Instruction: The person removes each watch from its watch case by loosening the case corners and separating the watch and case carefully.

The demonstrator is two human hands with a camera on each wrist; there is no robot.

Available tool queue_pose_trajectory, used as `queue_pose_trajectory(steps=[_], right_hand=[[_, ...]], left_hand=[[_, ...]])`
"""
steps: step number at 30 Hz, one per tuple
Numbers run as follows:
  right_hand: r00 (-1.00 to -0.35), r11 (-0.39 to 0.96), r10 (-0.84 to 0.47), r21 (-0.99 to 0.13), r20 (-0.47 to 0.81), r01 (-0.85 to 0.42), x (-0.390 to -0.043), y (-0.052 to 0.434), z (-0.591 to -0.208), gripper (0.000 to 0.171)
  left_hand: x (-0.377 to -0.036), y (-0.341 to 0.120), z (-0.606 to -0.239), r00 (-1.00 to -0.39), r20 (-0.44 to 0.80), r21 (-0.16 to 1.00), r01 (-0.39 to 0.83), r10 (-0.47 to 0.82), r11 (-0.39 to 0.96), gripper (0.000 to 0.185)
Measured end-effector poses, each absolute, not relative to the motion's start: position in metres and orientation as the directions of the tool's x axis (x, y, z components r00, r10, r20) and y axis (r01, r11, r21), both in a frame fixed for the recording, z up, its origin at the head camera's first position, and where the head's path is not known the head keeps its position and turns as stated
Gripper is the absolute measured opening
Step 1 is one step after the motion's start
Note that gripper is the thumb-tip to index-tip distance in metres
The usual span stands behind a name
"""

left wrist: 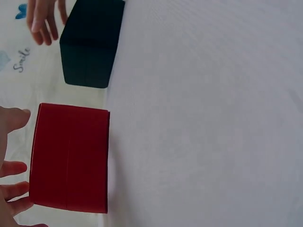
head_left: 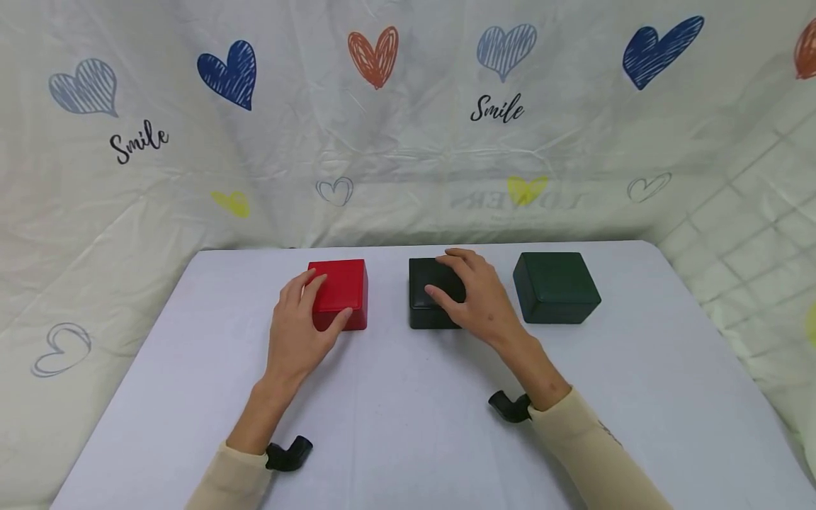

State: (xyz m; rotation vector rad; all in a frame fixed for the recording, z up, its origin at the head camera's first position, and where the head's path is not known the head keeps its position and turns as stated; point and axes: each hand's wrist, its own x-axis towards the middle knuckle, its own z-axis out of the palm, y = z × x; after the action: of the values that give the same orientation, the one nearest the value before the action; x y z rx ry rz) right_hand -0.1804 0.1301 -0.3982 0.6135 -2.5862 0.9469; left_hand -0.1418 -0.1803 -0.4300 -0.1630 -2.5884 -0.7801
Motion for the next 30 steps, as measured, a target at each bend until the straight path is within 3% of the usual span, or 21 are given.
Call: queue_pose_trajectory(steps=[11,30], right_hand=[[-0.86,0.589,-0.336,-0.627,0.384,-0.51,-0.178,0.104,-0.393,0.052],[-0.84,0.555,-0.443,-0.64,0.313,-0.531,-0.177,0.07,-0.394,0.057]], left_hand=[[-0.138,-0.191,-0.428,-0.929,0.371,0.562,0.208,-0.019,0.801,0.079],[-0.135,-0.206,-0.436,-0.973,0.228,0.629,0.134,-0.017,0.766,0.087]])
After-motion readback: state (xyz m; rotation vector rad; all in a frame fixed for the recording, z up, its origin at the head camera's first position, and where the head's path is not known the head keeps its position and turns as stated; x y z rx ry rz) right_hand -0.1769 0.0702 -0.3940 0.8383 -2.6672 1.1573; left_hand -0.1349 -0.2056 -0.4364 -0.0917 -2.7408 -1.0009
